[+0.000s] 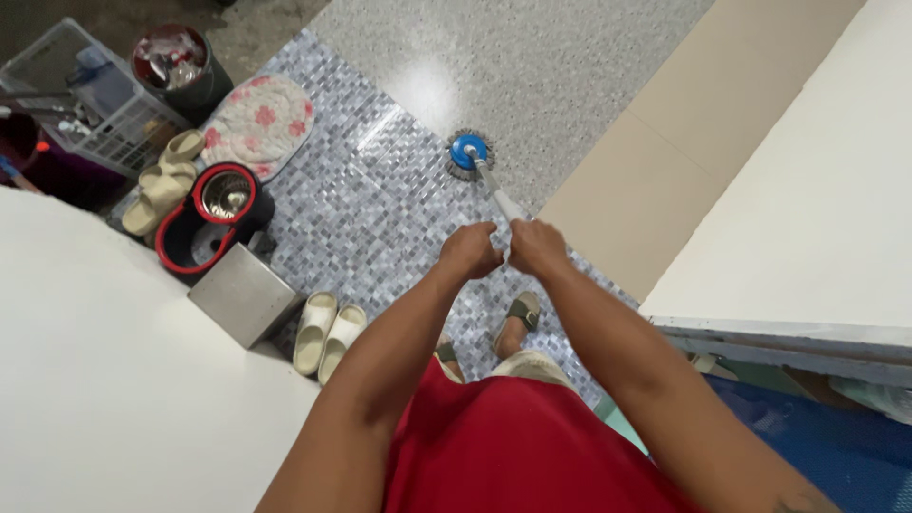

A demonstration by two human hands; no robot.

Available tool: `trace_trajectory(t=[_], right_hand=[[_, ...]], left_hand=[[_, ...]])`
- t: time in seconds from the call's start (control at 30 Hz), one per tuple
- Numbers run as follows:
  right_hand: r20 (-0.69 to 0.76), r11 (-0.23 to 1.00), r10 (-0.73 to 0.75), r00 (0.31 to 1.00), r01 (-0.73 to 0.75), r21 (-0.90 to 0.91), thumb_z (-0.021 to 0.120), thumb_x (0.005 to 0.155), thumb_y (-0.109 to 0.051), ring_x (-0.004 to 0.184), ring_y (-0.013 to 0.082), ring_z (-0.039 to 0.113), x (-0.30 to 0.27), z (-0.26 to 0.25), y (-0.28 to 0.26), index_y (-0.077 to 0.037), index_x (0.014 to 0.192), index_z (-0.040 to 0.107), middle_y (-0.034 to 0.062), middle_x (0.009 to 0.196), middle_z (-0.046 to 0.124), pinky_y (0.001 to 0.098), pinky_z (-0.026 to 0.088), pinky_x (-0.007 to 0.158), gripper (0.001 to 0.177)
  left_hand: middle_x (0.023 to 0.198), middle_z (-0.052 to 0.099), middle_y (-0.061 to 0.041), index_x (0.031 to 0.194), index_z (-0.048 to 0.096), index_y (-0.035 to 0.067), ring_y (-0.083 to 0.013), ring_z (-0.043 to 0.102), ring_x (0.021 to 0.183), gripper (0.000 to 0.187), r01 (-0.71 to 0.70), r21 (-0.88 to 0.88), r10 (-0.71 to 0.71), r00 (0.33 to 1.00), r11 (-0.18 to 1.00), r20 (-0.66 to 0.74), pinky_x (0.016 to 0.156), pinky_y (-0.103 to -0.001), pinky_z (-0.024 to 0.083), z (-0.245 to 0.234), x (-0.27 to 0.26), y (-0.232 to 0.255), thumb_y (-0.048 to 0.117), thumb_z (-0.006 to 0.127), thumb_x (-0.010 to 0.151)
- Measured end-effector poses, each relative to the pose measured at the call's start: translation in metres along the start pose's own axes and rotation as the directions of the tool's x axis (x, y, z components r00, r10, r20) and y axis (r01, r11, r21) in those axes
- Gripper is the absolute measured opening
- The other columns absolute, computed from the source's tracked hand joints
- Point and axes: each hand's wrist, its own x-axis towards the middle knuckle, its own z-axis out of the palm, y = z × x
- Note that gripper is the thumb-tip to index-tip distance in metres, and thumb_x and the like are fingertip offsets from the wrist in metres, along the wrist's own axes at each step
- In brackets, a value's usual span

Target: The person mops the tiled floor using a spin mop by pushing and pulling the mop head across the surface.

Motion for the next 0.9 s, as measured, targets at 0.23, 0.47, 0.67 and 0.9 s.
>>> trace_trajectory(t=[0.23,0.47,0.67,0.9], right_hand=[[0.185,0.995,0.073,0.980,-0.083,0.047,0.066,0.079,-0.009,0.091,0.0437,0.072,-0.053,-0.035,-0.015,-0.006,0.113,0.068,0.0256,0.097,0.073,0.0543,0.058,0.078,0.035],[0.139,0.999,0.031,0.990,-0.035,0.032,0.066,0.078,-0.010,0.091,0.0440,0.072,-0.030,-0.058,0.002,-0.005,0.110,0.068,0.0260,0.096,0.074,0.0535,0.057,0.080,0.032],[0.152,1.000,-0.002,0.988,0.004,-0.016,0.069,0.079,-0.016,0.092,0.0448,0.071,0.080,-0.047,0.034,-0.005,0.115,0.062,0.0262,0.097,0.072,0.0541,0.057,0.079,0.037],[0.193,0.986,-0.140,0.971,0.156,-0.067,0.061,0.083,-0.010,0.086,0.0441,0.073,0.089,-0.108,0.050,-0.005,0.114,0.066,0.0258,0.092,0.074,0.0538,0.058,0.077,0.032]], left_hand=[[0.126,0.070,-0.016,0.134,0.063,0.015,-0.0358,0.065,0.118,0.058,-0.033,-0.008,0.033,0.999,0.999,-0.005,0.100,-0.048,0.053,-0.017,0.007,0.004,0.035,0.075,0.081],[0.125,0.071,-0.015,0.135,0.065,0.018,-0.0344,0.067,0.118,0.057,0.059,-0.056,-0.055,0.996,0.997,0.072,0.100,-0.046,0.055,-0.026,0.031,0.014,0.032,0.074,0.080],[0.131,0.066,-0.017,0.137,0.060,0.014,-0.0352,0.062,0.122,0.062,0.069,-0.072,-0.068,0.998,0.995,0.013,0.103,-0.045,0.051,-0.026,0.090,0.027,0.033,0.077,0.080],[0.129,0.069,-0.018,0.135,0.064,0.012,-0.0344,0.064,0.122,0.056,0.133,-0.078,-0.135,0.991,0.988,-0.024,0.104,-0.045,0.053,-0.062,0.143,0.034,0.029,0.072,0.083]])
